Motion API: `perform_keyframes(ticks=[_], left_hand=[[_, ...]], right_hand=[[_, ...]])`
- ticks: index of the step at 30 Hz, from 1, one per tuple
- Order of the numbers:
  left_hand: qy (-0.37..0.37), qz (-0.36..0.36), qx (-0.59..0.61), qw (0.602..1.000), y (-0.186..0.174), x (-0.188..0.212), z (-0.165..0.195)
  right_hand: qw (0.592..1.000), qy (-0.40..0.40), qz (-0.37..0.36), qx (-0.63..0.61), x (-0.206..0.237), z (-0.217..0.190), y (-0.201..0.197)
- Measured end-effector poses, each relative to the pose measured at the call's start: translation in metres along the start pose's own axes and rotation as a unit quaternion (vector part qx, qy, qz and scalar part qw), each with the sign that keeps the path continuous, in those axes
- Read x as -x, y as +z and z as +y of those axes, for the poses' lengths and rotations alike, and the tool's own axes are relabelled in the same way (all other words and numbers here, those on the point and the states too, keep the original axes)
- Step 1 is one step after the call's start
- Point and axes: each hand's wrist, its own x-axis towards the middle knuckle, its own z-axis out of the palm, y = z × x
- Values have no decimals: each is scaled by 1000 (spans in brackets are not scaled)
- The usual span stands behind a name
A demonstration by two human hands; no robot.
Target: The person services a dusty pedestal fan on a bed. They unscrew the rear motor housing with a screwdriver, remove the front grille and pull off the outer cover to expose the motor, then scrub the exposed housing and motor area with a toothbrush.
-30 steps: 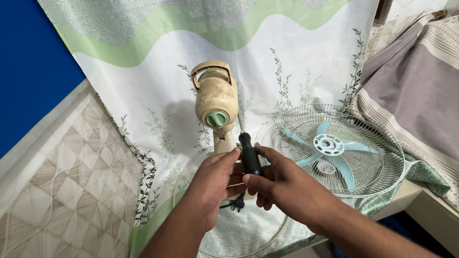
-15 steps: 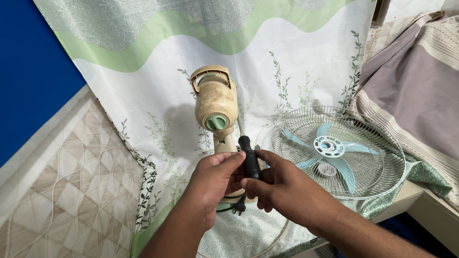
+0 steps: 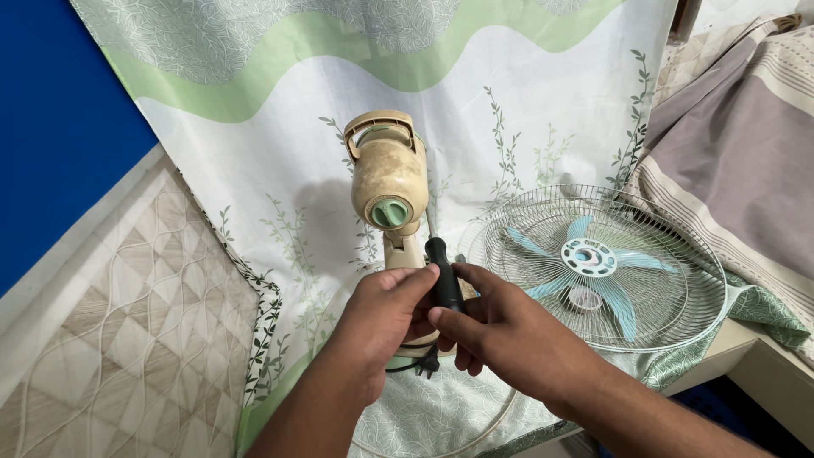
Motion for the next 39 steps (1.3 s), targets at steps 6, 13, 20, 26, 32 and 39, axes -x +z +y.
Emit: perform_keyframes(ticks=[6, 13, 20, 26, 32, 39], left_hand=[[9, 7, 0, 1000, 0, 1, 2], [-6, 34, -34, 999, 5, 2, 5], [-29, 5, -17, 999, 3, 4, 7], [-11, 26, -58, 998, -1, -1, 5], [1, 35, -51, 998, -1, -3, 4], [-17, 61, -60, 996, 4, -1, 5]], right_hand=[[1000, 19, 19, 0, 2, -5, 1], [1000, 21, 21, -3, 3, -3, 1], [999, 30, 20, -11, 2, -1, 2], [999, 35, 24, -2, 4, -3, 5], [1000, 18, 9, 2, 1, -2, 4], [999, 13, 17, -47, -2, 1, 5]])
